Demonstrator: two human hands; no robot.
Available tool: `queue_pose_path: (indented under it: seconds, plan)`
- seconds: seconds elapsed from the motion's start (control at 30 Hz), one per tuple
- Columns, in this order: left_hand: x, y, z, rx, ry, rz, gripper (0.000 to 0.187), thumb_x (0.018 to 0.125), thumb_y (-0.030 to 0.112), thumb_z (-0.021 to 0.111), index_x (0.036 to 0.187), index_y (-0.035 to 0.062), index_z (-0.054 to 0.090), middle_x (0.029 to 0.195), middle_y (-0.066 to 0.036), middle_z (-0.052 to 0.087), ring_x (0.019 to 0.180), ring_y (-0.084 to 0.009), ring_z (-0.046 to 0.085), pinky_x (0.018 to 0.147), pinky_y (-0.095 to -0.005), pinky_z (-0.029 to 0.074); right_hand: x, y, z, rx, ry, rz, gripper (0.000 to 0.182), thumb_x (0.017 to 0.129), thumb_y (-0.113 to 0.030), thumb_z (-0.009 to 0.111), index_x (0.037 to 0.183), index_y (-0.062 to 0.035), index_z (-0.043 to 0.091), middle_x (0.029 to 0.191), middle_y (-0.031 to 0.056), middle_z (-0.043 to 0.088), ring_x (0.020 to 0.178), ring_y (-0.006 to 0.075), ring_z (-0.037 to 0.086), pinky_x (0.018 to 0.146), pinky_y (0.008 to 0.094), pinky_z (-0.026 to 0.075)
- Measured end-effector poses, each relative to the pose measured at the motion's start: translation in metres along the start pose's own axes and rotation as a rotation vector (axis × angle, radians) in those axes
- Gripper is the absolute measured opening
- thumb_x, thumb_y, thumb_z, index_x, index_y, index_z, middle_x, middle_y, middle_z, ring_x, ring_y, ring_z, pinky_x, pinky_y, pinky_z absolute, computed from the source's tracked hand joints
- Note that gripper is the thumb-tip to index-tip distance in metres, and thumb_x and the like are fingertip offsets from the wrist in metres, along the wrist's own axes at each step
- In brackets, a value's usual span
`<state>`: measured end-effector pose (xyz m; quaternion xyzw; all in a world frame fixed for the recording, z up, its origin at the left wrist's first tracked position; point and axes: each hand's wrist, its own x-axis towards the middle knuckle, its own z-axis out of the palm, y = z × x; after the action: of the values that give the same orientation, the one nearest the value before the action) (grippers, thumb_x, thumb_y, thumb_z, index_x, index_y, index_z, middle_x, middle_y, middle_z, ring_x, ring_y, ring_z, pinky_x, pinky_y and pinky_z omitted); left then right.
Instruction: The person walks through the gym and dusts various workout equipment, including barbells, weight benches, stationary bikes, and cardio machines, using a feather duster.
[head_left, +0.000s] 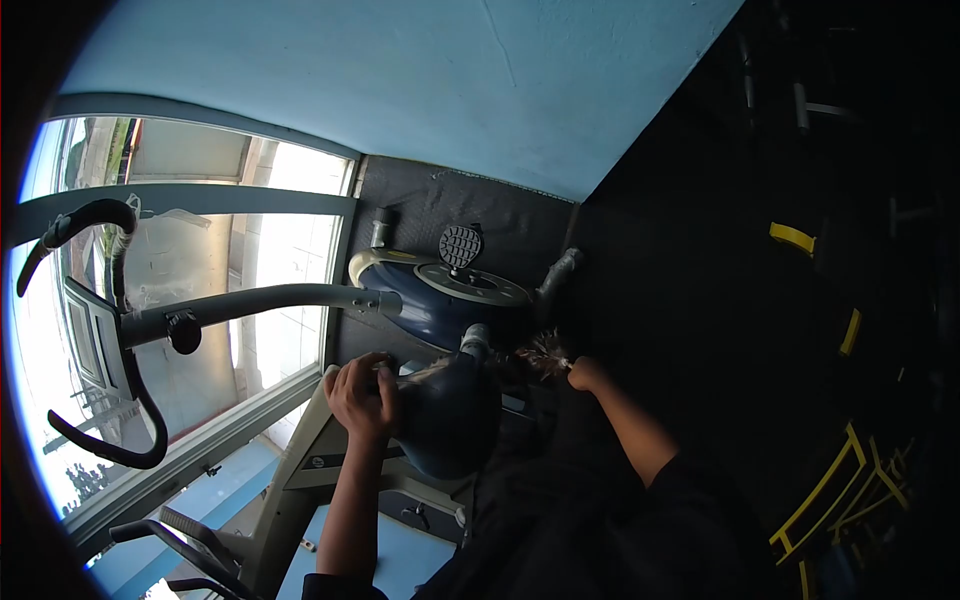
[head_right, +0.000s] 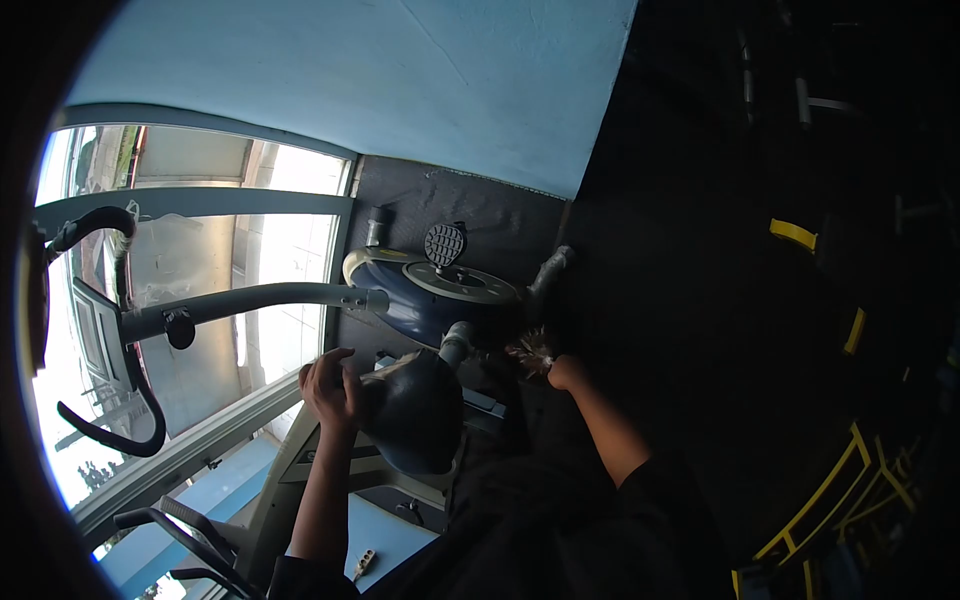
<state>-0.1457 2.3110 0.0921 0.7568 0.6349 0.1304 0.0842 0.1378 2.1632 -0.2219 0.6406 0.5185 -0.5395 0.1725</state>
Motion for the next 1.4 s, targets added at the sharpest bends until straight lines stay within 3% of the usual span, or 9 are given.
queue_pose_path:
  seconds: [0.23, 0.47, 0.7, 0.77, 0.83, 0.97, 1.03, 1.2, 1.4]
  plan:
    - [0.001, 0.003, 0.001, -0.043, 0.089, 0.011, 0.013, 0.078, 0.020, 0.061, 0.087, 0.0121, 0.066, 0.069, -0.004, 0.062, 0.069, -0.0210, 0.061, 0.078, -0.0347, 0.040, -0.044, -0.027, -0.002, -0.015, 0.126, -0.192, 0.024, 0.082, -0.018, 0.052, 0.092, -0.0031, 0.069, 0.092, 0.0218, 0.067, 0.088, 0.0388, 0.065, 0.079, 0.0480, 0.052]
    - [-0.017, -0.003, -0.003, -0.292, 0.387, 0.012, 0.010, 0.074, 0.015, 0.067, 0.083, 0.0117, 0.064, 0.071, -0.002, 0.060, 0.070, -0.0192, 0.060, 0.074, -0.0315, 0.043, -0.081, -0.081, 0.070, -0.100, 0.156, -0.703, 0.048, 0.093, -0.013, 0.045, 0.140, -0.0012, 0.040, 0.145, 0.0254, 0.036, 0.134, 0.0397, 0.036, 0.111, 0.0465, 0.032]
    - [-0.096, -0.032, 0.003, -0.684, 0.792, -0.129, 0.015, 0.077, 0.007, 0.066, 0.091, 0.0064, 0.065, 0.082, -0.008, 0.059, 0.073, -0.0221, 0.058, 0.071, -0.0331, 0.045, -0.059, -0.129, 0.109, -0.302, 0.141, -0.664, 0.054, 0.093, -0.023, 0.050, 0.141, -0.0014, 0.039, 0.147, 0.0226, 0.035, 0.137, 0.0357, 0.033, 0.113, 0.0429, 0.027]
    - [-0.156, -0.054, 0.027, -0.815, 0.707, -0.444, 0.016, 0.081, 0.008, 0.063, 0.097, 0.0044, 0.064, 0.088, -0.009, 0.060, 0.077, -0.0232, 0.059, 0.072, -0.0349, 0.047, -0.058, -0.175, 0.105, -0.198, 0.015, -0.693, 0.056, 0.092, -0.027, 0.054, 0.140, -0.0022, 0.040, 0.144, 0.0223, 0.041, 0.135, 0.0351, 0.037, 0.111, 0.0428, 0.030]
    - [-0.214, -0.078, 0.051, -0.964, 0.605, -0.750, 0.018, 0.085, 0.012, 0.059, 0.101, 0.0038, 0.063, 0.087, -0.010, 0.060, 0.080, -0.0269, 0.061, 0.075, -0.0362, 0.049, -0.024, -0.198, 0.106, -0.433, -0.062, -0.279, 0.055, 0.086, -0.026, 0.059, 0.134, -0.0026, 0.048, 0.131, 0.0218, 0.055, 0.123, 0.0360, 0.051, 0.105, 0.0433, 0.039]
    - [-0.313, -0.124, 0.094, -0.838, 0.323, -1.081, 0.022, 0.089, 0.013, 0.056, 0.109, 0.0051, 0.062, 0.094, -0.010, 0.061, 0.085, -0.0237, 0.063, 0.079, -0.0359, 0.050, 0.026, -0.262, 0.130, -0.613, 0.150, -0.172, 0.038, 0.080, -0.015, 0.061, 0.115, -0.0003, 0.063, 0.112, 0.0250, 0.064, 0.108, 0.0394, 0.060, 0.095, 0.0452, 0.047]
    - [-0.342, -0.139, 0.101, -0.886, 0.271, -1.146, 0.023, 0.090, 0.014, 0.055, 0.110, 0.0054, 0.062, 0.096, -0.010, 0.061, 0.085, -0.0230, 0.063, 0.079, -0.0356, 0.050, 0.051, -0.307, 0.136, -0.751, 0.190, -0.130, 0.030, 0.078, -0.018, 0.062, 0.101, -0.0002, 0.069, 0.106, 0.0216, 0.067, 0.105, 0.0380, 0.062, 0.090, 0.0437, 0.050]
    - [-0.389, -0.164, 0.112, -0.970, 0.190, -1.237, 0.025, 0.091, 0.016, 0.055, 0.114, 0.0063, 0.061, 0.101, -0.011, 0.060, 0.086, -0.0213, 0.063, 0.079, -0.0340, 0.050, 0.117, -0.501, 0.087, -1.053, 0.029, -0.016, 0.037, 0.081, -0.012, 0.063, 0.117, -0.0052, 0.066, 0.125, 0.0190, 0.061, 0.118, 0.0330, 0.058, 0.095, 0.0425, 0.049]
    - [-0.412, -0.162, 0.120, -0.949, 0.136, -1.272, 0.026, 0.091, 0.015, 0.056, 0.114, 0.0053, 0.061, 0.101, -0.010, 0.061, 0.086, -0.0205, 0.063, 0.080, -0.0324, 0.050, 0.099, -0.574, 0.065, -0.842, 0.405, -0.288, 0.027, 0.091, -0.013, 0.052, 0.111, -0.0021, 0.067, 0.120, 0.0202, 0.063, 0.112, 0.0343, 0.061, 0.090, 0.0434, 0.052]
